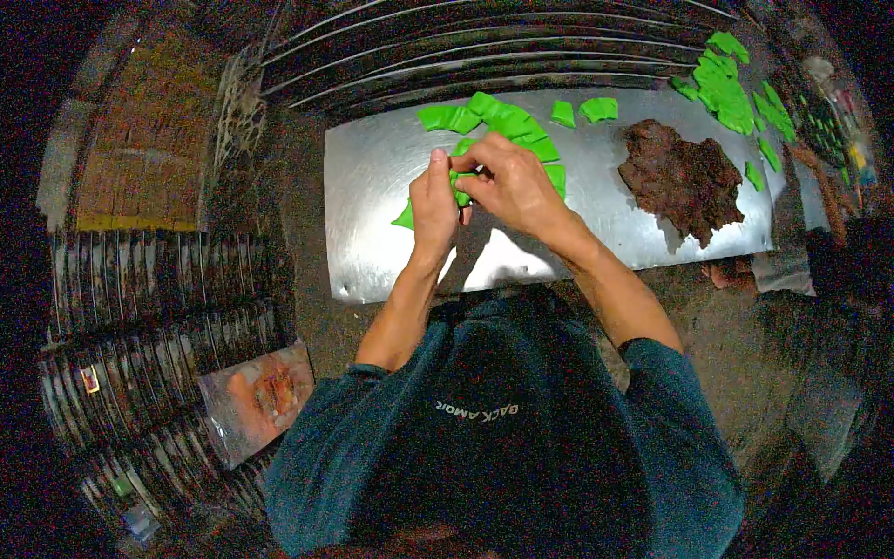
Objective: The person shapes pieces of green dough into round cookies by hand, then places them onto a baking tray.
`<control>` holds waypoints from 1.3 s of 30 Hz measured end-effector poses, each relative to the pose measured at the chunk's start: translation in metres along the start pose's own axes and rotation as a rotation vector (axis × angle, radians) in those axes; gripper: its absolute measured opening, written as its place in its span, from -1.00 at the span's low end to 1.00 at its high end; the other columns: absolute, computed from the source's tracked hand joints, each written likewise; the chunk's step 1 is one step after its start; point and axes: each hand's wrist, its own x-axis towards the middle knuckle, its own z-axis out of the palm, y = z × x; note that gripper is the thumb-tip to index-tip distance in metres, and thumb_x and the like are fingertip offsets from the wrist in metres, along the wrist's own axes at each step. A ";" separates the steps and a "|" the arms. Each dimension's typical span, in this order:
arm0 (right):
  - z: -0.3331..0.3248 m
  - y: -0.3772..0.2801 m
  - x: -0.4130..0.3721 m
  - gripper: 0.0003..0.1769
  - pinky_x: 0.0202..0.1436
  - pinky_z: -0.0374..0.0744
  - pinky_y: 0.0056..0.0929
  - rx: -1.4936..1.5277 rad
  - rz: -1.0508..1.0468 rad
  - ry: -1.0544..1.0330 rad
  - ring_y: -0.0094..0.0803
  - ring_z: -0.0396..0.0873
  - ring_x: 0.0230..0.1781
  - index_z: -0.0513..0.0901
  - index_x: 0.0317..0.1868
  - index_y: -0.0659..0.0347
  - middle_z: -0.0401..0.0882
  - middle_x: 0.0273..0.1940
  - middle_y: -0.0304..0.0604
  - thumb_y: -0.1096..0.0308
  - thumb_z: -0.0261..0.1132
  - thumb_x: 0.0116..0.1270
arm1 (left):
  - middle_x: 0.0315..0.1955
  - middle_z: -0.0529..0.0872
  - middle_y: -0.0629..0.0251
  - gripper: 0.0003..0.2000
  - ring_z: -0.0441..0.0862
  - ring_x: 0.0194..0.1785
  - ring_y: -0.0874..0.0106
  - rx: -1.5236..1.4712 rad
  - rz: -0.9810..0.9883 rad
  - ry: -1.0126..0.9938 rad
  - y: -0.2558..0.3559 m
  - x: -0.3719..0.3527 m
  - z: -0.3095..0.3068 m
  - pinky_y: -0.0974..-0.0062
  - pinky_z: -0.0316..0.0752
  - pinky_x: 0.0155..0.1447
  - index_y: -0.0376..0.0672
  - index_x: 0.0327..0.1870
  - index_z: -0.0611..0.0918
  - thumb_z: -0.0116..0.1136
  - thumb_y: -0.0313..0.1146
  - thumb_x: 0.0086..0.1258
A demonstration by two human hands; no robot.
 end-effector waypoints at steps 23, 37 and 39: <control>-0.006 0.059 -0.115 -0.72 -0.20 0.57 -0.21 -0.559 0.049 -0.109 -0.04 0.54 -0.23 0.53 -0.24 0.31 0.50 -0.25 -0.03 0.61 0.23 -0.05 | -0.14 0.66 -0.06 -0.59 0.59 -0.07 0.23 0.231 -0.108 -0.318 -0.118 -0.024 0.006 0.40 0.45 0.04 -0.38 -0.11 0.63 -0.12 -0.16 0.48; -0.054 0.068 -0.058 -0.58 0.16 0.33 0.03 -0.573 -0.011 0.502 0.03 0.37 0.15 0.53 0.11 0.06 0.49 0.09 0.00 0.13 0.17 0.28 | -0.29 0.56 0.00 -0.76 0.52 -0.19 0.07 1.249 0.384 -0.090 -0.096 -0.009 -0.133 0.26 0.43 -0.05 -0.37 -0.08 0.54 0.15 -0.49 0.26; -0.001 0.142 -0.078 -0.45 0.33 -0.04 0.35 -0.938 0.082 0.436 0.13 0.00 0.40 0.32 0.32 -0.04 0.16 0.36 -0.02 0.05 0.09 0.34 | -0.30 0.55 -0.02 -0.83 0.51 -0.21 0.08 1.131 0.289 -0.109 -0.091 -0.019 -0.124 0.25 0.42 -0.06 -0.36 -0.17 0.50 0.14 -0.50 0.27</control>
